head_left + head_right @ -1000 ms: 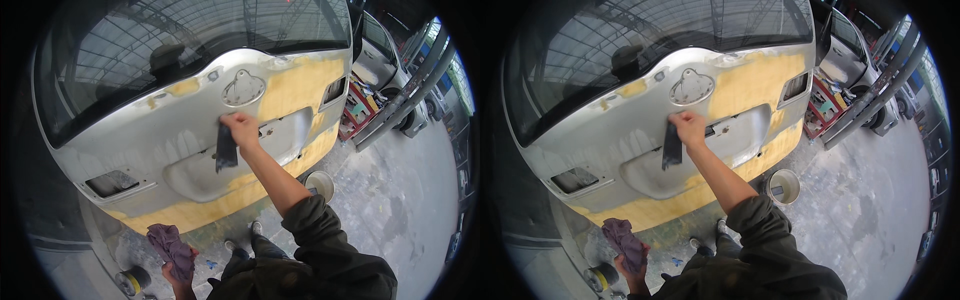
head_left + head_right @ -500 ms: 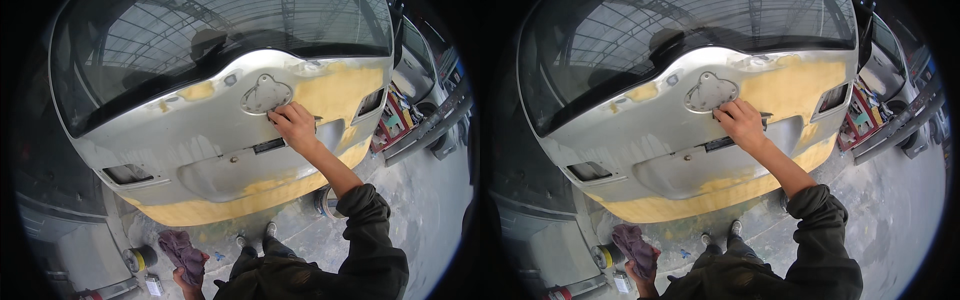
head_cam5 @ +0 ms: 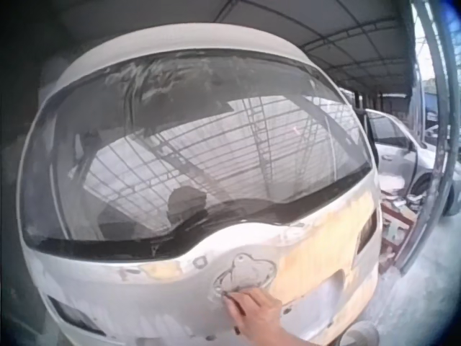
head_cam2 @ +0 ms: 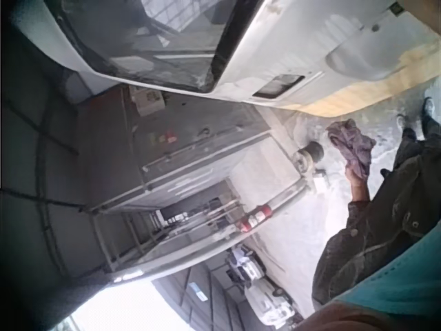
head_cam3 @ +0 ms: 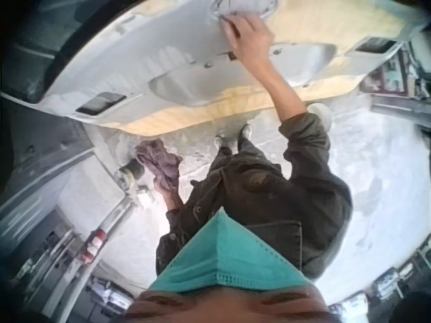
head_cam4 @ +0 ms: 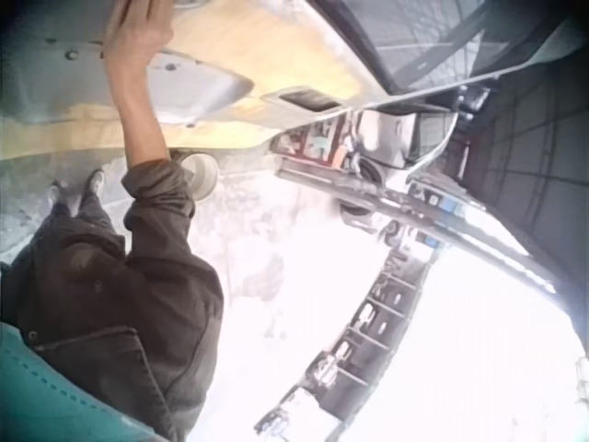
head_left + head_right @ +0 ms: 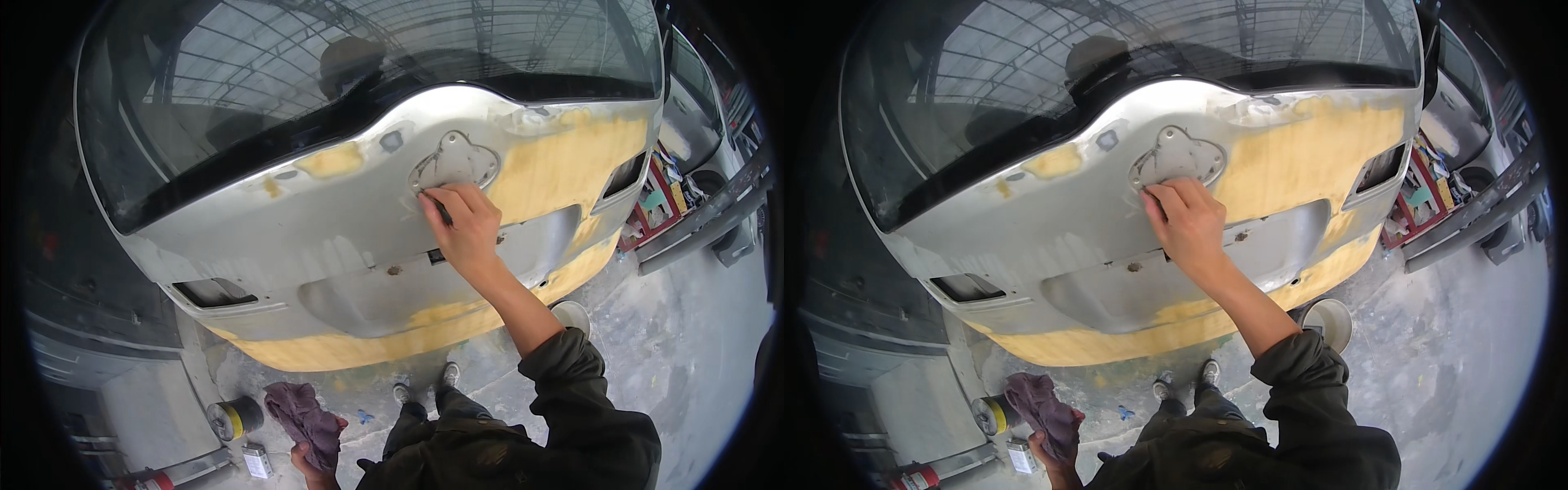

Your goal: The person sands the rear hatch of a car with a sanding block, focusing on the area around the fuel door and the upper edge near the rear window. They wipe the surface with a cloth and continue sanding different sections of the hatch.

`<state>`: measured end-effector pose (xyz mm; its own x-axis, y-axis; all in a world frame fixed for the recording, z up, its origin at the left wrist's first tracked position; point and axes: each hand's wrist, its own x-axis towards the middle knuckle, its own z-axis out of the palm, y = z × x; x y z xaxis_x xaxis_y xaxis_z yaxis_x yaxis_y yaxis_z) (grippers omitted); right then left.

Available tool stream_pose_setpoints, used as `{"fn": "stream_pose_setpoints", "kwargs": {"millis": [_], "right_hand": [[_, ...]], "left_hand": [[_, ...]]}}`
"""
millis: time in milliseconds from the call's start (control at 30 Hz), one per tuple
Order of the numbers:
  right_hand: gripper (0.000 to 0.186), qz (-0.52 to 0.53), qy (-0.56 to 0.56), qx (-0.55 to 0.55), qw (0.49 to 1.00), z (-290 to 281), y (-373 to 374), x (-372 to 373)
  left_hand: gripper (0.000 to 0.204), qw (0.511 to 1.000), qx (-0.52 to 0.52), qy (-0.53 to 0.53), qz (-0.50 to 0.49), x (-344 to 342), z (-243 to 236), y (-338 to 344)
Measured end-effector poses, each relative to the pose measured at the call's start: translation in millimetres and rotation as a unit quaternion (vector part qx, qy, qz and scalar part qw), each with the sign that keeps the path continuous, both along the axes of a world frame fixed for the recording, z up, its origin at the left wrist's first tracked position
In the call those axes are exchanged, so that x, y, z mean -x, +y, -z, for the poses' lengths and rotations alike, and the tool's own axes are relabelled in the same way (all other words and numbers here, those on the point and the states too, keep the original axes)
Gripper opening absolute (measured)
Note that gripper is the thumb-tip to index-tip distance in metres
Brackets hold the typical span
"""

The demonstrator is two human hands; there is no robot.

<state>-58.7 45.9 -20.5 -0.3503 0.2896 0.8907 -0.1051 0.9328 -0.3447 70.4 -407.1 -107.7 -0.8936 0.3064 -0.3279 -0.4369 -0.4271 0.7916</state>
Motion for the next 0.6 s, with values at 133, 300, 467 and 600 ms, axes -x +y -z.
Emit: {"fn": "stream_pose_setpoints", "kwargs": {"millis": [133, 300, 467, 600], "right_hand": [[0.011, 0.027, 0.082, 0.096, 0.992, -30.1, -6.9, 27.2], [0.011, 0.043, 0.082, 0.12, 0.989, -17.8, -23.6, 31.2], [0.013, 0.005, 0.067, 0.061, 0.996, -22.7, -8.6, 24.4], [0.014, 0.032, 0.022, 0.054, 0.998, -8.2, -21.4, 16.8]], "left_hand": [[0.083, 0.999, -0.034, -0.023, -0.009, 13.4, 7.2, 11.0], [0.086, 1.0, -0.023, -0.006, 0.02, 16.4, -0.4, 8.2], [0.094, 1.0, -0.017, -0.023, 0.003, 16.6, 5.1, 2.7], [0.082, 0.999, -0.038, -0.005, 0.02, 16.4, 6.3, 3.8]]}}
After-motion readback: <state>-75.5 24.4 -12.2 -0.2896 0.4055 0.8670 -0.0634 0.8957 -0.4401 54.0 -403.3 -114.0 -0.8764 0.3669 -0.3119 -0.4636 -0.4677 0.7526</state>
